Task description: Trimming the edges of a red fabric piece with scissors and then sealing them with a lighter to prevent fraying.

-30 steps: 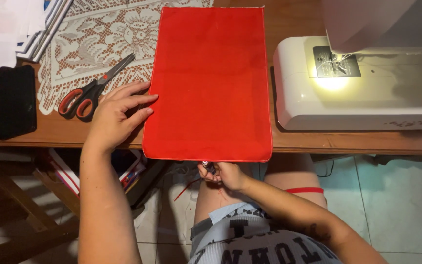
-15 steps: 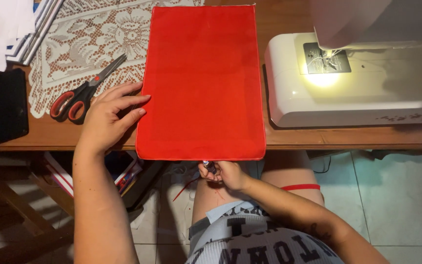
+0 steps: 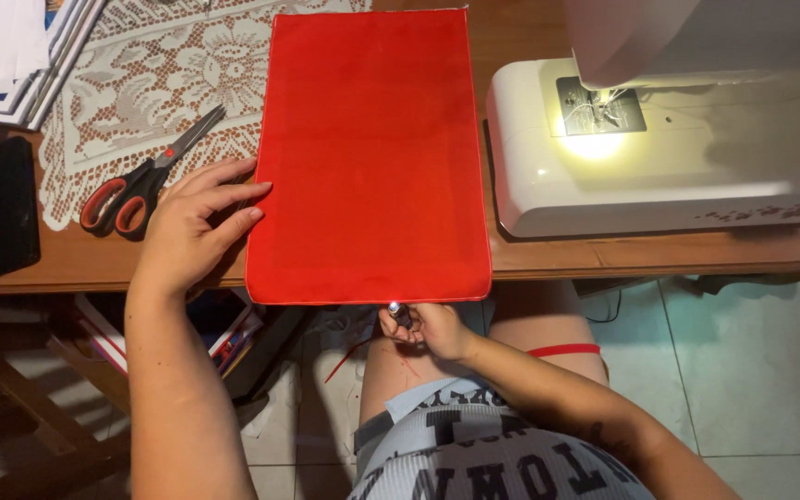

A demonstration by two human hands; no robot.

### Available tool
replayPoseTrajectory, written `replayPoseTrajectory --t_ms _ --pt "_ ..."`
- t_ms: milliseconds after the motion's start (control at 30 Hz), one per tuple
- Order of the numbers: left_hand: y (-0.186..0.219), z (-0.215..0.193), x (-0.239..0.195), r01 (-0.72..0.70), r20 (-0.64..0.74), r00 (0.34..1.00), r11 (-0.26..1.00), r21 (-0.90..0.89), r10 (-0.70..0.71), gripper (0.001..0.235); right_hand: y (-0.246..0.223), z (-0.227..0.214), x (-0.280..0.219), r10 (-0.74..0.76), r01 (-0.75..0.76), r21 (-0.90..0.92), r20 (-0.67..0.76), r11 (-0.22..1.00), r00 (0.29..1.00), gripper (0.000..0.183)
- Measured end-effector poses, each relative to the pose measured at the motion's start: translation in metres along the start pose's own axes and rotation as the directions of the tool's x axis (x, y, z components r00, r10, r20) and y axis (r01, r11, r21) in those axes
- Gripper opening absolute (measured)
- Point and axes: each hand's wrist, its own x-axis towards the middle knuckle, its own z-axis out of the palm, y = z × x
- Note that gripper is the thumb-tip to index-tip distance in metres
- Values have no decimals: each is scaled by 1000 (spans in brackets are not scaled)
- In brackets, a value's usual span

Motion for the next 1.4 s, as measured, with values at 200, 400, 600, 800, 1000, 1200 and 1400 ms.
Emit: replayPoseTrajectory --t_ms 200,400,600,800,1000,1200,1400 --pt "2 0 1 18 9 1000 1000 -12 -18 26 0 -3 -4 -19 19 56 -1 998 1000 55" --pt "-2 1 0 3 2 1000 1000 -1 -3 26 6 -10 -7 -34 35 45 -31 998 999 58" --pt "1 0 0 7 1 1000 1000 -4 -7 26 0 -7 -13 0 10 102 -103 995 995 54" --pt "3 -1 0 3 -3 1000 1000 -10 -3 26 0 -15 -19 11 4 121 -126 993 992 56" --pt "7 -5 1 -118 20 993 992 -35 119 28 -25 -8 -31 5 -4 -20 23 1000 1000 38" --pt "8 -5 1 -140 7 990 990 -21 140 27 -29 -10 -36 -29 29 -4 13 1000 1000 44" --pt "9 -5 1 -157 -3 988 987 -37 157 26 -28 -14 -39 -61 61 2 7 998 998 45"
